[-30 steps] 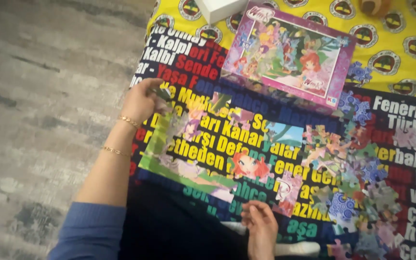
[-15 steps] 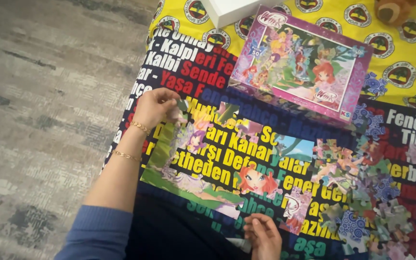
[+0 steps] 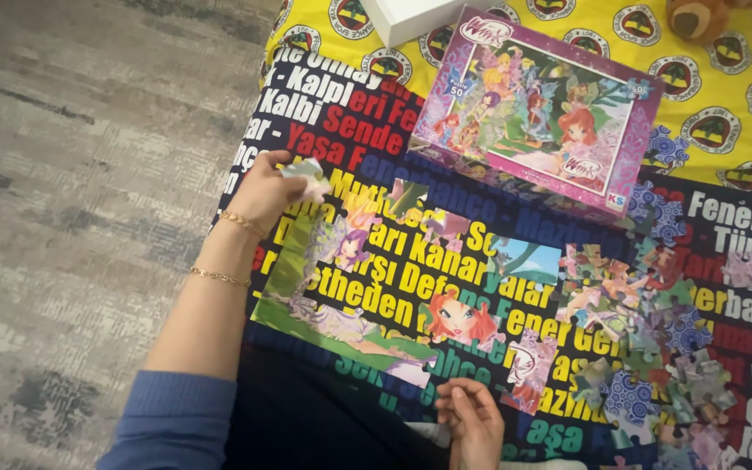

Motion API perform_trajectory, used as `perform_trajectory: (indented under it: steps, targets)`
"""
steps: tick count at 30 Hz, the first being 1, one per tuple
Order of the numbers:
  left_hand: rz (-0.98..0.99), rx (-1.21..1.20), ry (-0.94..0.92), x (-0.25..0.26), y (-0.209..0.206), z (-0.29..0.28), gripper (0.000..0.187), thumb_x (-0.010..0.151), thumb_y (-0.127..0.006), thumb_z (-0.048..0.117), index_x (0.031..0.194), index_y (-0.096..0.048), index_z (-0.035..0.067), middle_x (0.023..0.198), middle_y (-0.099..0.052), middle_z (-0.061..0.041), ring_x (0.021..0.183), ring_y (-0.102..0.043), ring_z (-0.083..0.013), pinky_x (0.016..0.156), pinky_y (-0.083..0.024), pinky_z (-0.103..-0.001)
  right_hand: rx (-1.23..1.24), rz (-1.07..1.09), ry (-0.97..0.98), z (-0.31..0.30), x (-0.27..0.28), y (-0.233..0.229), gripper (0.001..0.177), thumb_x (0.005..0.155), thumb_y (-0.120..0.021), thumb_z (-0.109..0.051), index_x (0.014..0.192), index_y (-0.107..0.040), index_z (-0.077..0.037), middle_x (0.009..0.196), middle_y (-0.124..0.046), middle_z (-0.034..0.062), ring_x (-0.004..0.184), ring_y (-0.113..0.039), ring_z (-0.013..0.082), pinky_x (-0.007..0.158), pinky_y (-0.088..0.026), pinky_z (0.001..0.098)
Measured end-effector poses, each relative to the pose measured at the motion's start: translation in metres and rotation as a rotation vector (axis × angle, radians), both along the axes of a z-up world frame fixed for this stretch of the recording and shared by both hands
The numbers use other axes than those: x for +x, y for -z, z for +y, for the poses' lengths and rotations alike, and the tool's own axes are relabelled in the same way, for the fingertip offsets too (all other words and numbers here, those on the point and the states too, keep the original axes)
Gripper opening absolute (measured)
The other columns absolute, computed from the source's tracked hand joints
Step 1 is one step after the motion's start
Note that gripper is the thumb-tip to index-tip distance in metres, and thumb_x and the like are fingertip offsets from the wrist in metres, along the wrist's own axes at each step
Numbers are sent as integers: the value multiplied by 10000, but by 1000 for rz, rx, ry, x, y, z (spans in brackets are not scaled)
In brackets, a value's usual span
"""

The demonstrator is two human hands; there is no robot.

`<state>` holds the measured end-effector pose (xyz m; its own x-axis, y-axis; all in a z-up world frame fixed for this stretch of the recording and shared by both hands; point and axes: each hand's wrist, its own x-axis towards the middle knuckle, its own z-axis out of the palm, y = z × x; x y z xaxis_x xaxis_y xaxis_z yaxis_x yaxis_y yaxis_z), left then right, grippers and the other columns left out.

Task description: The person assembles a jigsaw puzzle by hand, picking up pieces from a pile, rotating them, and placing them into a partially completed image on a patterned surface. The puzzle box is visible nearby, and the person continues to fit pieces into the growing image.

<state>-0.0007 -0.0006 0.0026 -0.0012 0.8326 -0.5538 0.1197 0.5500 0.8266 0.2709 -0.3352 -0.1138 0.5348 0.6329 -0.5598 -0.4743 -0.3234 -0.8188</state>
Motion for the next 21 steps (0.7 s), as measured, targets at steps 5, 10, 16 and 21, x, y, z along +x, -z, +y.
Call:
perform_trajectory:
  steps: [5,10,16,21]
  targets:
    - [-315,33,-152,-4,27,12,209,953,-614,-20,1154,-563,-39,1101,-718,-212,951,-754,-273,831,-643,-288,-19,12,5,1,1,2,129,921,-651,19,1014,-694,97,870,-745,266,664,-651,284,515,-462,344]
    - [-273,76,-149,0,23,9,182,1030,-524,72,1200,-465,99,997,-736,-250,793,-751,-280,690,-646,-334,-46,16,3,4,-2,-6,139,910,-664,18,1017,-698,100,877,-748,274,679,-657,300,527,-465,356]
    - [73,247,118,2,20,8,638,948,-604,-33,1533,-427,153,955,-623,-32,730,-601,-95,622,-539,-218,-50,25,-1,3,-1,0,117,917,-650,22,1004,-691,88,874,-744,268,679,-650,296,529,-456,358]
    - [352,297,40,-2,48,19,293,868,-820,201,1058,-608,131,987,-774,-73,840,-761,-159,701,-608,-279,-47,8,1,4,-2,-3,121,920,-647,29,1003,-699,99,866,-745,268,677,-651,291,527,-458,347]
